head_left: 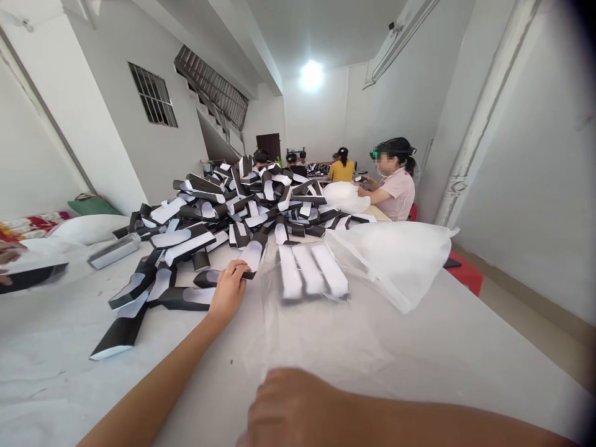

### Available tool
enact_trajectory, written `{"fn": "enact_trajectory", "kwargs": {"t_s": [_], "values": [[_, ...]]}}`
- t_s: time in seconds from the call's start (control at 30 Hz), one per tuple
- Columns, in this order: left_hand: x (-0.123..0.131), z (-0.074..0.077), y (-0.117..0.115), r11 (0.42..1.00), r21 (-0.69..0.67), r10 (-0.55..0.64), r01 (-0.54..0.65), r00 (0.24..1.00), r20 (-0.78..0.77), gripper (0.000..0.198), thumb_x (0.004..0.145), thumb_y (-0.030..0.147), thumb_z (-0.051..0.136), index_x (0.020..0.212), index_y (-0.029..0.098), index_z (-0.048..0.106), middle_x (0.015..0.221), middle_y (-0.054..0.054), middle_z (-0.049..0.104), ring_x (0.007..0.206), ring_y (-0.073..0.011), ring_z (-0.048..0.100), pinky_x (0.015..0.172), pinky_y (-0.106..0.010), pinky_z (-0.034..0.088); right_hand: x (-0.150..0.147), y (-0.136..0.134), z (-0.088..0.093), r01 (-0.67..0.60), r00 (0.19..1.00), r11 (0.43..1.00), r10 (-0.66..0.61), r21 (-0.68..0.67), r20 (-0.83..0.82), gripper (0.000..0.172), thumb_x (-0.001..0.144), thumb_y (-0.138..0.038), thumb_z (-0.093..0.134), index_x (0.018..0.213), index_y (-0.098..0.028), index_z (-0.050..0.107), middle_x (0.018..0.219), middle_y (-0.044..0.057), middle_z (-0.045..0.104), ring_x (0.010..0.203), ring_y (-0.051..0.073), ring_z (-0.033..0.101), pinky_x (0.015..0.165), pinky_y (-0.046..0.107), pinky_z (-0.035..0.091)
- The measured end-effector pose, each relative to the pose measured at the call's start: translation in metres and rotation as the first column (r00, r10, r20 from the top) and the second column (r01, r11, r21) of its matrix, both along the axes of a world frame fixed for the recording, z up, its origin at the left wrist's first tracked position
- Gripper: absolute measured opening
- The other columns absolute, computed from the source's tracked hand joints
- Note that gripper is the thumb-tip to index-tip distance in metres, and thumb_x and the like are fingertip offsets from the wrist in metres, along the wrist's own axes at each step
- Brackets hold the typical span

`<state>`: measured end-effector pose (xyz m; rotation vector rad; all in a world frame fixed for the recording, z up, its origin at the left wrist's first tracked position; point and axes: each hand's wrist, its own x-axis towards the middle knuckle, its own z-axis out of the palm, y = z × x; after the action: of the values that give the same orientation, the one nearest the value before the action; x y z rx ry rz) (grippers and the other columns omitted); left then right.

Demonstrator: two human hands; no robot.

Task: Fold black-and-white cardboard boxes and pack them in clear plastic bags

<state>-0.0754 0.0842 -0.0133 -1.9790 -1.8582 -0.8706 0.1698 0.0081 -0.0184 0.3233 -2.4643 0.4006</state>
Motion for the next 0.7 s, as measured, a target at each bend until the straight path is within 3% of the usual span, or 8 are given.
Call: {"fn": "enact_trajectory", "kwargs": {"t_s": [0.07,0.1,0.17,0.27,0.37,0.43,0.6,0.7], "values": [[0.012,0.008,-0.013,0.99,0.13,-0.071,0.056,0.991,0.115,0.026,0.089,0.01,0.039,0.102,0.023,0.057,0.12,-0.009,0.052,0.106,-0.0261,0.056,0.086,-0.041,0.049,0.008,0.011,0.027,0.149,0.965,0.946,-0.203,-0.287,-0.167,0.018,0.09,-0.025,0.044,0.1,-0.023,0.06,0.079,0.002,0.064,0.073,0.015,0.057,0.074,0.029,0.044],[0.018,0.012,-0.02,0.978,0.197,-0.107,0.074,0.981,0.162,0.023,0.089,0.011,0.04,0.1,0.023,0.056,0.119,-0.009,0.052,0.108,-0.0261,0.056,0.086,-0.041,0.049,0.01,0.018,0.037,0.217,0.921,0.85,-0.342,-0.48,-0.188,0.019,0.091,-0.025,0.043,0.101,-0.024,0.06,0.082,0.002,0.063,0.076,0.015,0.057,0.076,0.029,0.045],[0.033,0.017,-0.033,0.948,0.307,-0.155,0.088,0.967,0.204,0.02,0.089,0.011,0.044,0.097,0.024,0.056,0.117,-0.009,0.052,0.112,-0.0257,0.055,0.087,-0.04,0.049,0.011,0.037,0.048,0.303,0.832,0.528,-0.552,-0.793,-0.049,0.02,0.093,-0.031,0.046,0.108,-0.025,0.058,0.097,0.003,0.062,0.089,0.017,0.058,0.083,0.032,0.044],[0.05,0.014,-0.045,0.925,0.336,-0.236,0.18,0.962,0.135,0.022,0.089,0.008,0.044,0.098,0.024,0.057,0.118,-0.009,0.052,0.114,-0.0247,0.054,0.092,-0.041,0.048,0.005,0.062,0.041,0.216,0.881,0.147,-0.456,-0.965,0.128,0.037,0.089,-0.047,0.053,0.119,-0.026,0.053,0.119,0.006,0.056,0.103,0.02,0.056,0.086,0.034,0.046],[0.059,0.002,-0.048,0.918,0.187,-0.355,0.35,0.935,-0.005,0.032,0.089,0.006,0.039,0.107,0.026,0.058,0.126,-0.008,0.052,0.115,-0.0239,0.054,0.09,-0.039,0.05,-0.002,0.071,0.026,0.047,0.968,0.031,-0.247,-0.998,0.038,0.04,0.088,-0.051,0.055,0.118,-0.024,0.056,0.125,0.007,0.056,0.11,0.022,0.054,0.087,0.034,0.048],[0.062,-0.005,-0.049,0.903,0.095,-0.418,0.419,0.908,-0.038,0.04,0.09,0.008,0.038,0.118,0.028,0.057,0.132,-0.009,0.051,0.111,-0.0235,0.057,0.086,-0.038,0.053,-0.003,0.072,0.019,0.04,0.966,-0.014,-0.255,-0.999,0.042,0.034,0.086,-0.046,0.059,0.111,-0.024,0.06,0.121,0.005,0.059,0.11,0.021,0.055,0.088,0.033,0.046],[0.064,-0.006,-0.053,0.843,0.012,-0.534,0.538,0.832,0.153,0.036,0.092,0.019,0.05,0.124,0.032,0.06,0.135,-0.007,0.057,0.097,-0.0215,0.066,0.092,-0.041,0.051,0.003,0.081,0.016,0.032,0.914,-0.24,-0.386,-0.97,0.126,0.016,0.081,-0.035,0.062,0.088,-0.02,0.063,0.087,0.001,0.066,0.084,0.017,0.059,0.071,0.026,0.046],[0.065,0.001,-0.059,0.799,-0.083,-0.565,0.596,0.79,0.237,0.036,0.09,0.025,0.056,0.123,0.039,0.062,0.118,-0.002,0.068,0.093,-0.0209,0.068,0.086,-0.034,0.053,0.006,0.086,0.017,0.044,0.965,-0.323,-0.232,-0.945,0.124,0.014,0.079,-0.032,0.065,0.085,-0.019,0.063,0.077,0.0,0.064,0.072,0.016,0.058,0.061,0.025,0.045]]}}
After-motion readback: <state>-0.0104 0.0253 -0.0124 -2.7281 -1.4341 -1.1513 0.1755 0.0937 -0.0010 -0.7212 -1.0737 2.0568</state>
